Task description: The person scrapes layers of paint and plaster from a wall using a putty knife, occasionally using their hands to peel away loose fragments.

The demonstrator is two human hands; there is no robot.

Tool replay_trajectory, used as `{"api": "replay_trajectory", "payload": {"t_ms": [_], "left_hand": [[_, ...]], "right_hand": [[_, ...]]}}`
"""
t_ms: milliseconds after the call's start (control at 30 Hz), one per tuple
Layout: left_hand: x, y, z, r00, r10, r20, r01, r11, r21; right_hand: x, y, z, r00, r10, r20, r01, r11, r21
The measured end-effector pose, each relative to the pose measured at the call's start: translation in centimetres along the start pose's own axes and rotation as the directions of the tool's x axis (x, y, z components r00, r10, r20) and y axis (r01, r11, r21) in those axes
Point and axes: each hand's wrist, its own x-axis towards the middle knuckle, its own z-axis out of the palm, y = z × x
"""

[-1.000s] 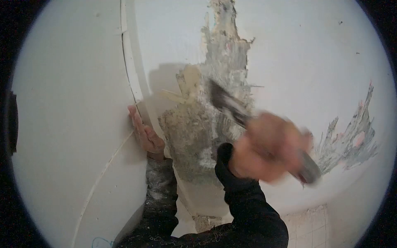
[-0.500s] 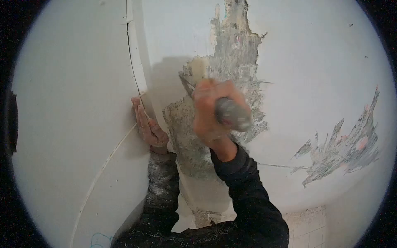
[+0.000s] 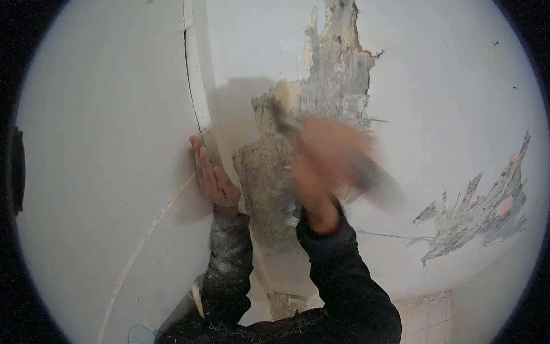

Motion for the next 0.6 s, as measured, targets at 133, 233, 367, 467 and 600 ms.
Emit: {"api": "replay_trajectory", "payload": {"t_ms": [133,233,367,467,600], "left_hand": [[0.3,-0.1,-0.2,1.0,0.028,-0.006,-0.028,1.0,0.0],[0.7,-0.1,0.1,1.0,0.026,-0.012,-0.025,1.0,0.007],[0.9,0.1,0.0,0.999,0.034,0.006,-0.034,0.999,0.037],[0.9,0.1,0.0,1.0,-0.001,0.022,0.001,1.0,0.012],[1.0,0.2,-0.2,0.999,-0.027,0.027,0.027,1.0,-0.014]], "right_hand": [[-1.9,1.7,1.8,0.983,0.177,-0.038,-0.18,0.941,-0.287],[-0.4,0.3,-0.2,0.968,-0.161,-0.191,0.218,0.916,0.337],[-4.2,9.2,1.6,0.952,-0.253,-0.172,0.247,0.967,-0.056],[-2.6,3.9,1.2,0.97,-0.231,-0.081,0.212,0.957,-0.199],[-1.7,2.3,2.0,0.977,-0.023,-0.213,0.057,0.986,0.154]]}}
